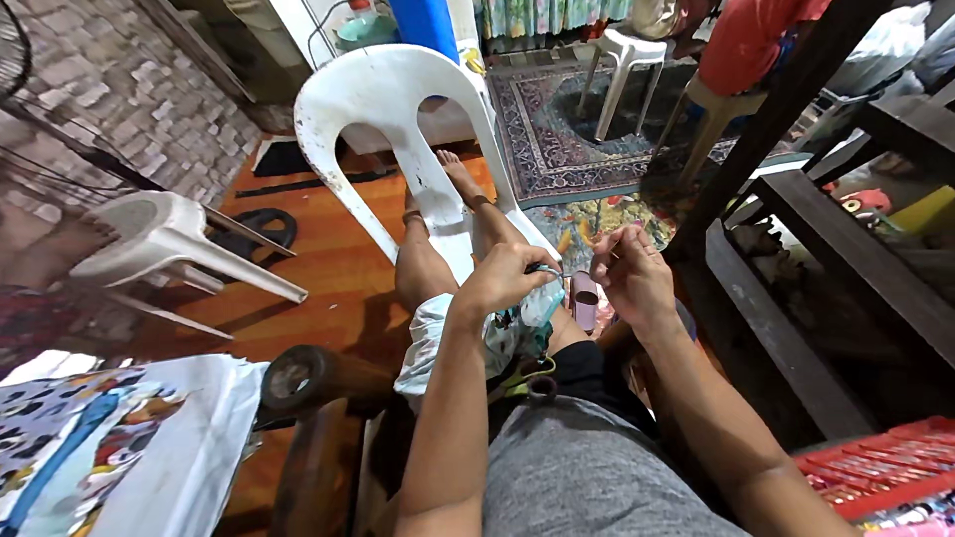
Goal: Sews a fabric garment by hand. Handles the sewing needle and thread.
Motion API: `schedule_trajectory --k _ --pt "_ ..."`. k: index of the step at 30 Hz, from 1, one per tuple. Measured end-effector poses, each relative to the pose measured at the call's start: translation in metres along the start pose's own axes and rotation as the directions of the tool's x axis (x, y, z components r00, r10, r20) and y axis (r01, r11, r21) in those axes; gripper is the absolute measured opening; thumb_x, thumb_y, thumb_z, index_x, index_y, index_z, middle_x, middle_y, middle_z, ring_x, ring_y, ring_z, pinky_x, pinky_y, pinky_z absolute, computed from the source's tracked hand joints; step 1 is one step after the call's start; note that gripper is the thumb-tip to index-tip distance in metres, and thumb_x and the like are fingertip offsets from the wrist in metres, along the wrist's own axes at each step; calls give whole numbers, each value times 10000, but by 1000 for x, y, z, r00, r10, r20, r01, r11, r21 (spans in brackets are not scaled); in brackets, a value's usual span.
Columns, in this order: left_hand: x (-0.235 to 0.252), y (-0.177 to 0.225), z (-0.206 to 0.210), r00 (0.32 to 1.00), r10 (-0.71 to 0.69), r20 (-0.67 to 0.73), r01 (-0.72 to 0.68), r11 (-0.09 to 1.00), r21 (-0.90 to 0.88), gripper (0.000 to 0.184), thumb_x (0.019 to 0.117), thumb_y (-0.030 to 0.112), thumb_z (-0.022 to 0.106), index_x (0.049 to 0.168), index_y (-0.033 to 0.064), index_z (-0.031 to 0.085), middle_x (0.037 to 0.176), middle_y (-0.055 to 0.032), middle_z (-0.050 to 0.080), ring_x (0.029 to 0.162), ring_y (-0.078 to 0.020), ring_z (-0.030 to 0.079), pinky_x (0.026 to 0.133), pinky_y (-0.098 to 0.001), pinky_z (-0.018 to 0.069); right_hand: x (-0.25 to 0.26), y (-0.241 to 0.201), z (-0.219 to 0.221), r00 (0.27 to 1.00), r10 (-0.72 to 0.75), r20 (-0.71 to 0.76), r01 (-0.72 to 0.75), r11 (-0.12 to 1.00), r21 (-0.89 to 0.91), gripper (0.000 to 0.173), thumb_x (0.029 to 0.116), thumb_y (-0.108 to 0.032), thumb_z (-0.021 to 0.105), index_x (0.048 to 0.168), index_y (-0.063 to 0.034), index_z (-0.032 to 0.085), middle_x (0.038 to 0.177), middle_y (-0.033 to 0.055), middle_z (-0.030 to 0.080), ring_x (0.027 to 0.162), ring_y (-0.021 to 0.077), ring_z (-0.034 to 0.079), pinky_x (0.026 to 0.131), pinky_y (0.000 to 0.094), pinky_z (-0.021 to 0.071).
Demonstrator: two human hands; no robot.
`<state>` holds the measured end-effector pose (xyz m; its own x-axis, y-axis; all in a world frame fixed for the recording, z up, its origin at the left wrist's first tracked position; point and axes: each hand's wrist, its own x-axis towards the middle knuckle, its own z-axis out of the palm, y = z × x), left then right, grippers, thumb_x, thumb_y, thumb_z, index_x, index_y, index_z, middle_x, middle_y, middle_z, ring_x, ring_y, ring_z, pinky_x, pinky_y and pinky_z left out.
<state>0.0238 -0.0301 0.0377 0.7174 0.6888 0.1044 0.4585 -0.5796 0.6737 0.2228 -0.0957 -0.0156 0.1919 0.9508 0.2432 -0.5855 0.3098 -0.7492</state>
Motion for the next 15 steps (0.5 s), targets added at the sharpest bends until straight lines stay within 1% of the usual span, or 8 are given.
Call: schedule_trajectory --k 3,5,6,7,9,11,13,15 --pt "0 0 -1 1000 -12 14 13 999 -41 101 981 59 664 1038 71 746 831 -59 692 671 -116 604 639 -305 508 1 -8 -13 978 -36 208 32 999 24 315 1113 -318 380 1000 -229 661 813 -39 693 603 40 620 540 182 521" --pt "0 -1 0 1000 -8 13 9 998 -67 115 978 53 663 1063 72 738 836 -56 687 655 -113 589 621 -297 499 0 -15 -20 940 -56 337 110 984 -142 241 1088 -325 481 1022 -230 693 783 -59 695 599 24 615 543 184 519" --pt "1 -2 -1 1000 -12 18 13 997 -75 119 979 59 667 1078 71 730 845 -56 688 662 -113 591 631 -300 506 -1 -19 -20 929 -55 366 173 939 -296 223 1084 -270 492 1026 -196 695 760 -66 690 599 13 611 558 181 525" --pt "2 -3 -2 999 -18 28 21 996 -84 128 981 63 667 1096 68 723 859 -57 688 681 -112 593 657 -306 508 -3 -23 -20 920 -55 387 253 840 -480 205 1069 -169 489 1034 -128 686 741 -61 677 604 7 607 576 180 532" --pt "1 -2 -2 1000 -18 14 19 996 -92 132 975 54 671 1097 67 719 851 -55 682 667 -109 582 643 -298 500 -4 -27 -16 900 -45 433 392 515 -762 170 1019 -56 545 1070 -1 697 771 3 670 641 33 611 624 206 548" --pt "-2 0 -2 1000 -6 -14 5 995 -103 133 965 31 671 1083 68 719 833 -57 676 634 -111 572 595 -280 486 -6 -26 -11 892 -46 450 443 288 -849 162 993 -26 579 1079 24 707 856 91 713 702 132 670 680 302 584" --pt "-2 0 -3 1000 4 -11 -5 993 -117 137 962 22 669 1087 66 706 867 -56 689 666 -111 597 620 -284 506 -8 -22 -7 909 -33 415 409 262 -874 153 991 7 563 1089 33 678 871 113 713 713 163 676 683 334 580" --pt "-2 -1 -3 1000 13 -11 -14 992 -122 134 962 25 672 1086 68 699 865 -52 698 677 -112 616 629 -292 520 -8 -18 -6 933 4 361 338 342 -877 144 1001 1 547 1092 27 657 878 91 715 701 118 660 670 291 565"
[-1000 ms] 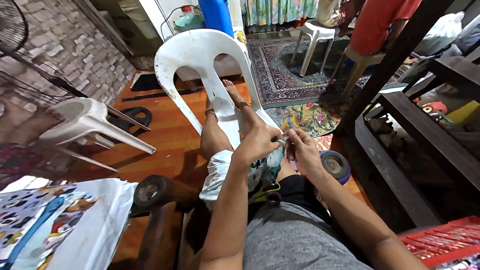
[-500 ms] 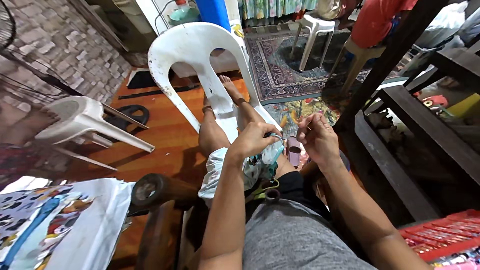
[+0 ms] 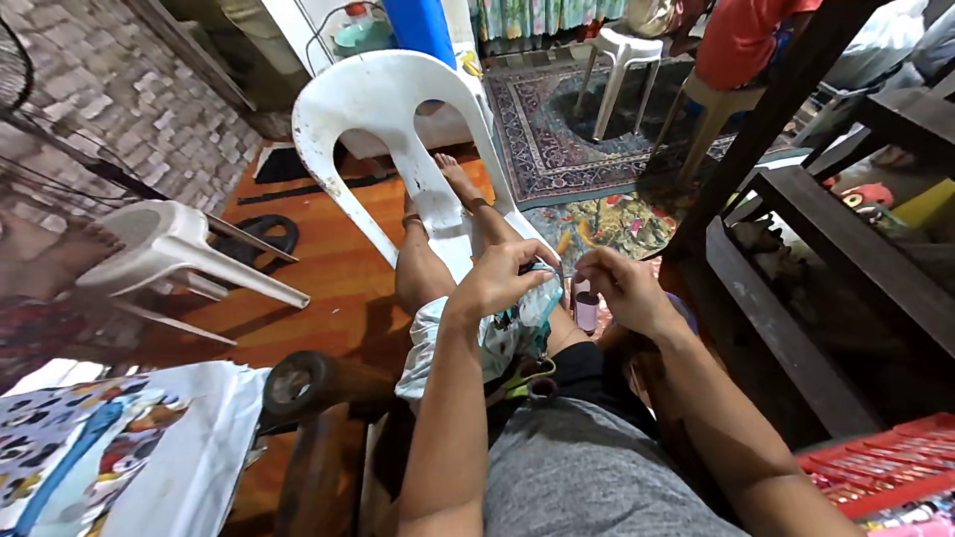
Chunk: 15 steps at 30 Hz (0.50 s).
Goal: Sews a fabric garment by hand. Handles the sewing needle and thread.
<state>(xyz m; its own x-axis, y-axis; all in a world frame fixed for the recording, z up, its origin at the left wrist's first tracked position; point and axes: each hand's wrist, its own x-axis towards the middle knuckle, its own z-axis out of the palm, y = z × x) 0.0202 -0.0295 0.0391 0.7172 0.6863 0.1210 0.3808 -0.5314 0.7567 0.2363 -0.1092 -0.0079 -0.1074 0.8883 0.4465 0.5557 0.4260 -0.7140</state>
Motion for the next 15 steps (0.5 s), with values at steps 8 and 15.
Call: schedule_trajectory --k 8,15 --pt "0 -1 2 999 -27 -42 26 999 -21 94 959 36 680 1049 58 694 800 -51 662 606 -111 560 566 -283 480 1 0 6 965 219 143 -259 878 403 113 985 -53 618 1026 -24 720 921 -4 710 699 8 615 672 199 548" --pt "1 -1 2 999 -40 11 41 997 -73 170 955 -1 670 1109 62 636 827 -44 690 641 -93 596 591 -257 492 5 0 9 897 416 151 -378 543 750 213 991 2 526 953 -21 735 810 4 702 593 7 545 567 168 467"
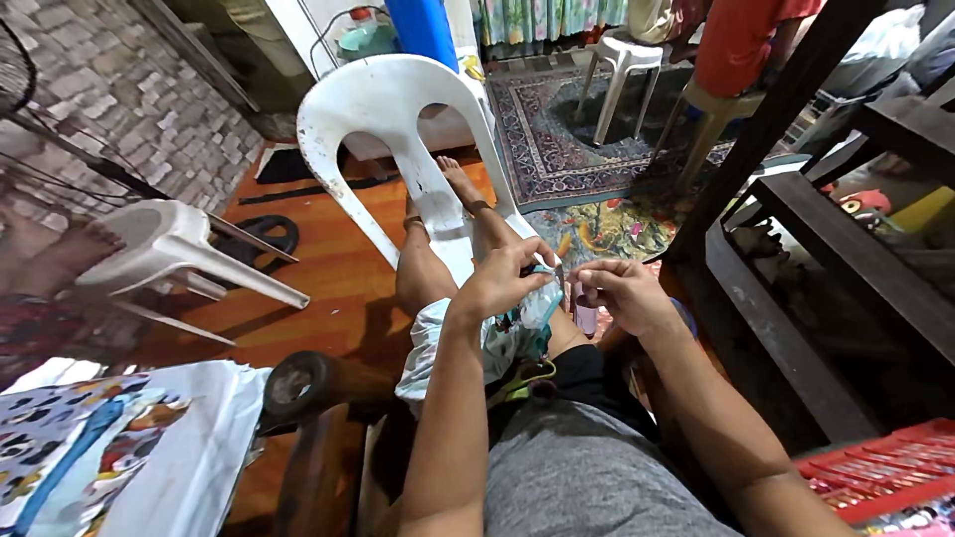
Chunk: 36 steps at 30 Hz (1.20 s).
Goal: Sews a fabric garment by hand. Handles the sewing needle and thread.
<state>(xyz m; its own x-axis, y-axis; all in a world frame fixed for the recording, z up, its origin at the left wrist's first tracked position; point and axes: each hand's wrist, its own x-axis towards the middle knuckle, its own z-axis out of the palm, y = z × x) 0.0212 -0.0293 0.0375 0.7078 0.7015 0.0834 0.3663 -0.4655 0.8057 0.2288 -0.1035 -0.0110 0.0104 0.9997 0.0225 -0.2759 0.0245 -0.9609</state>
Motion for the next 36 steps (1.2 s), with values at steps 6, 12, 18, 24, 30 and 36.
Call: schedule_trajectory --k 6,12,18,24,30,36 --pt "2 -9 -1 999 36 24 -34 995 -97 162 989 -8 607 1070 87 711 881 -12 679 655 -46 556 609 -213 475 3 -1 -17 961 -9 277 -111 903 414 196 999 -226 562 908 -162 724 814 -33 679 611 12 566 576 167 481" --pt "2 -10 -3 997 69 40 -67 996 -51 287 1015 -22 548 1149 122 757 1102 12 727 882 -40 654 789 -240 541 0 -32 -27 960 -162 228 61 917 395 169 998 -246 608 917 -189 744 857 -38 701 634 5 588 572 154 492" --pt "7 -1 1 1000 8 19 -9 998 67 311 1014 0 580 1247 153 719 1010 -40 725 747 -74 618 700 -272 518 -1 -74 -32 945 -304 121 270 933 237 185 1028 -177 562 957 -146 730 950 23 746 622 11 616 558 145 509" --pt "14 -1 8 995 -49 87 30 977 212 317 1012 23 591 1293 131 693 1120 -127 723 951 -228 685 876 -446 535 6 -111 -32 856 -479 193 445 874 195 207 1045 -177 534 974 -136 724 1156 72 747 614 -1 605 533 139 478" --pt "19 -3 9 982 -90 168 60 983 175 295 1033 54 563 1298 114 677 1181 -111 698 973 -166 650 897 -376 511 19 -147 -32 809 -565 163 548 825 140 206 1041 -123 508 918 -147 671 1232 76 727 577 -12 573 497 142 433" --pt "23 -8 13 980 17 198 -32 997 74 209 985 103 640 1176 59 712 1164 -118 652 964 -144 617 859 -342 512 28 -173 -33 801 -539 260 541 838 72 224 1035 -81 477 919 -130 662 1183 77 744 587 -11 587 503 150 450"
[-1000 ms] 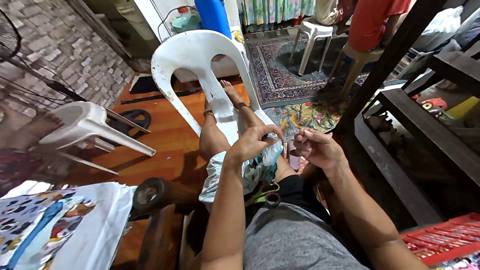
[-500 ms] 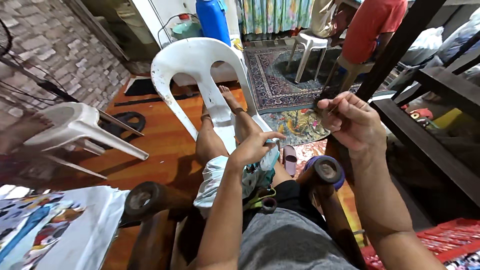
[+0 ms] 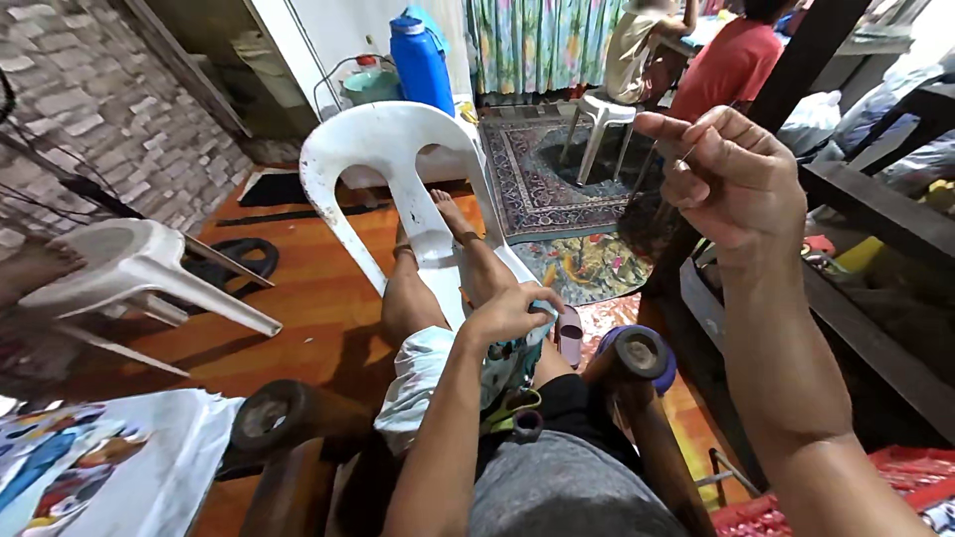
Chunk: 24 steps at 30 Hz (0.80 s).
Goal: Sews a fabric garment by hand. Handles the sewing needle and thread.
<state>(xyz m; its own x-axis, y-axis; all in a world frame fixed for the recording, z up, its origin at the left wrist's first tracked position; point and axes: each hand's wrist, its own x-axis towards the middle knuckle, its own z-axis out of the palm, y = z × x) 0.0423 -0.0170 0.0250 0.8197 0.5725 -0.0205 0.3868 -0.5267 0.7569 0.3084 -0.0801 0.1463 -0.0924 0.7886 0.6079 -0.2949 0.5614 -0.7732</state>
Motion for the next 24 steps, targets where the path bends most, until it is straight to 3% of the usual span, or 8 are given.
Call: schedule_trajectory --k 3,5,10,13,16,18,20,24 --pt "-1 3 1 996 81 -31 -83 994 -71 200 975 190 661 1088 36 722 1197 -113 623 1029 -123 592 851 -288 503 7 -4 1 999 19 32 -19 1000 -9 230 1033 -91 486 900 -135 668 1165 73 748 588 -6 587 508 152 453" --pt "-4 7 0 981 137 -136 -154 980 -124 196 961 217 664 1013 39 726 1192 -81 633 1055 -83 589 866 -250 500 10 -7 1 999 20 44 -20 1000 -17 239 1039 -98 479 899 -138 669 1162 70 750 582 -9 590 503 147 457" --pt "-7 32 -11 935 133 -327 -210 955 -211 102 954 155 647 940 64 692 1282 -57 612 1153 -113 584 923 -304 508 16 -11 2 997 12 74 -10 999 -31 267 1045 -81 450 903 -119 673 1174 86 747 573 -11 583 499 145 452" --pt "-6 61 -28 921 155 -358 -229 958 -174 107 979 141 610 956 58 674 1225 -50 620 1076 -91 600 864 -267 518 18 -11 4 995 26 96 -22 999 -39 271 1034 -67 459 883 -121 676 1164 82 751 575 -11 586 501 146 456" --pt "1 89 -49 916 193 -353 -286 929 -233 107 998 143 578 1000 83 667 946 45 635 870 -3 600 794 -207 514 21 -10 8 993 38 111 -31 997 -68 263 1036 -58 441 896 -122 654 1164 72 750 585 -14 590 506 144 457" --pt "5 108 -62 914 220 -340 -343 868 -360 132 1027 123 513 976 108 634 827 75 617 777 -9 581 740 -204 501 23 -10 9 991 42 129 -31 996 -86 260 1042 -55 438 912 -114 654 1168 70 748 593 -12 595 510 146 464" --pt "8 126 -73 913 229 -336 -372 807 -460 191 1059 121 447 966 119 614 800 68 619 761 -38 596 727 -211 517 24 -10 9 986 37 161 -23 995 -92 263 1040 -51 435 923 -111 663 1180 74 746 602 -4 606 507 150 467" --pt "6 157 -92 921 112 -373 -318 771 -552 217 1101 171 406 1035 129 608 816 59 623 733 -44 618 716 -198 547 17 -10 8 988 19 154 8 985 -175 272 1048 -52 447 952 -140 686 1139 34 757 684 17 665 580 169 539"
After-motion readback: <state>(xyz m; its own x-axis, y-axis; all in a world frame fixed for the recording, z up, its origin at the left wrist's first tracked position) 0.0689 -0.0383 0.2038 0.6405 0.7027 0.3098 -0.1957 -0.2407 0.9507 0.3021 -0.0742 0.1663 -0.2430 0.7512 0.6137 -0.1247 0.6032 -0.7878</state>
